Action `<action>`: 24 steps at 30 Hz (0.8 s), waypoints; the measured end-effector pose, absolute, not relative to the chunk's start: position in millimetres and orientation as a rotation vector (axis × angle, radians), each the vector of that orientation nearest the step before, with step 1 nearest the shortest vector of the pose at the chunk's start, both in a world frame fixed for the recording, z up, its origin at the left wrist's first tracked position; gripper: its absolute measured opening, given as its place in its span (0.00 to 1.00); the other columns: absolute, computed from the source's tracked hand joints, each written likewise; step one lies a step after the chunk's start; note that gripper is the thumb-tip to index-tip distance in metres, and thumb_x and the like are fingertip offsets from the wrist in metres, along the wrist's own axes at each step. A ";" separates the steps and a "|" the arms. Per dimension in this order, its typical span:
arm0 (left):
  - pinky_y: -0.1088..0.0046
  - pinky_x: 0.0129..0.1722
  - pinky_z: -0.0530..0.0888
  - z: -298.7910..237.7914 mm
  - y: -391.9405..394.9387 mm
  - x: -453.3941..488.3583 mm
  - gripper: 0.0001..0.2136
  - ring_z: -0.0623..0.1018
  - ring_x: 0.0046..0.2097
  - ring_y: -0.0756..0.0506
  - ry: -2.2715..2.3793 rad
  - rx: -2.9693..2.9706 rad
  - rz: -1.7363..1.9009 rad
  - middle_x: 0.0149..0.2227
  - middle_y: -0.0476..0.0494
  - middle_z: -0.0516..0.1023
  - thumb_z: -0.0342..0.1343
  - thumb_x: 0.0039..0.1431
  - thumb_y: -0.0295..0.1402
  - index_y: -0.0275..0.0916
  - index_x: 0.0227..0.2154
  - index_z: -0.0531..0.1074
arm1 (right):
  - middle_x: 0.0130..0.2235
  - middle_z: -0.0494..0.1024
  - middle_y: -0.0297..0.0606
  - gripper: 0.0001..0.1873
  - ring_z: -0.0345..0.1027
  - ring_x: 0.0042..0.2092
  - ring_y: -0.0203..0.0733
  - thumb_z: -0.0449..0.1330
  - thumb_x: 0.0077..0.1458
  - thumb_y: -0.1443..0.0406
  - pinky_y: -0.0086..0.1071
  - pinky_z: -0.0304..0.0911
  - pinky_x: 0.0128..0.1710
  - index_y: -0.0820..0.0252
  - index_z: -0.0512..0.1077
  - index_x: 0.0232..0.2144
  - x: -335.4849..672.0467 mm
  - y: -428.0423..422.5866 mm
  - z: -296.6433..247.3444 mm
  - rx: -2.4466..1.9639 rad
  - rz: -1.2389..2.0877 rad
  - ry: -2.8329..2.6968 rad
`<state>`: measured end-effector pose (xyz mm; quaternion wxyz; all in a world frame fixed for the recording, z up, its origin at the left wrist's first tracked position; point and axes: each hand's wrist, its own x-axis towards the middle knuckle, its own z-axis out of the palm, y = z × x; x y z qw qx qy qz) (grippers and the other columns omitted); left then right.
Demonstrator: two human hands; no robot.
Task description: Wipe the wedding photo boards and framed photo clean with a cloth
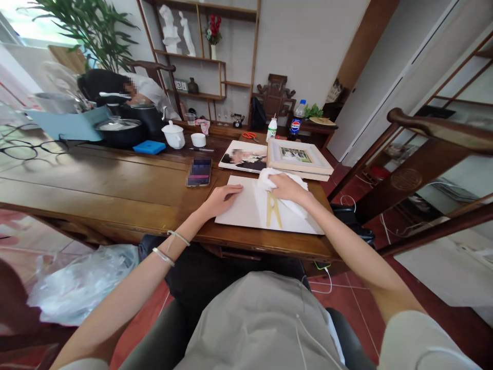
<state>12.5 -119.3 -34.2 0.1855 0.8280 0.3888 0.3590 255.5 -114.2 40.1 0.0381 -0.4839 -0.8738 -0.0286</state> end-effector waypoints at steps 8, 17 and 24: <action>0.63 0.59 0.65 -34.0 -120.4 12.6 0.18 0.73 0.54 0.42 1.099 2.337 1.005 0.52 0.42 0.75 0.46 0.59 0.34 0.35 0.47 0.75 | 0.35 0.74 0.45 0.11 0.67 0.38 0.47 0.51 0.45 0.74 0.32 0.56 0.34 0.62 0.69 0.31 341.5 -150.3 38.8 -1.734 -0.238 -2.594; 0.63 0.58 0.65 -35.2 -119.9 12.4 0.18 0.73 0.55 0.42 1.113 2.359 0.990 0.52 0.41 0.74 0.46 0.59 0.36 0.36 0.47 0.74 | 0.54 0.70 0.50 0.12 0.64 0.53 0.56 0.52 0.41 0.79 0.43 0.63 0.45 0.63 0.73 0.24 352.7 -217.9 68.1 -1.501 -0.706 -2.387; 0.63 0.58 0.65 -34.5 -120.3 12.4 0.18 0.72 0.55 0.42 1.128 2.377 0.967 0.53 0.41 0.73 0.46 0.60 0.36 0.36 0.48 0.74 | 0.60 0.63 0.46 0.16 0.54 0.61 0.56 0.53 0.42 0.81 0.50 0.54 0.58 0.63 0.76 0.26 330.9 -181.0 21.8 -1.294 -0.598 -2.591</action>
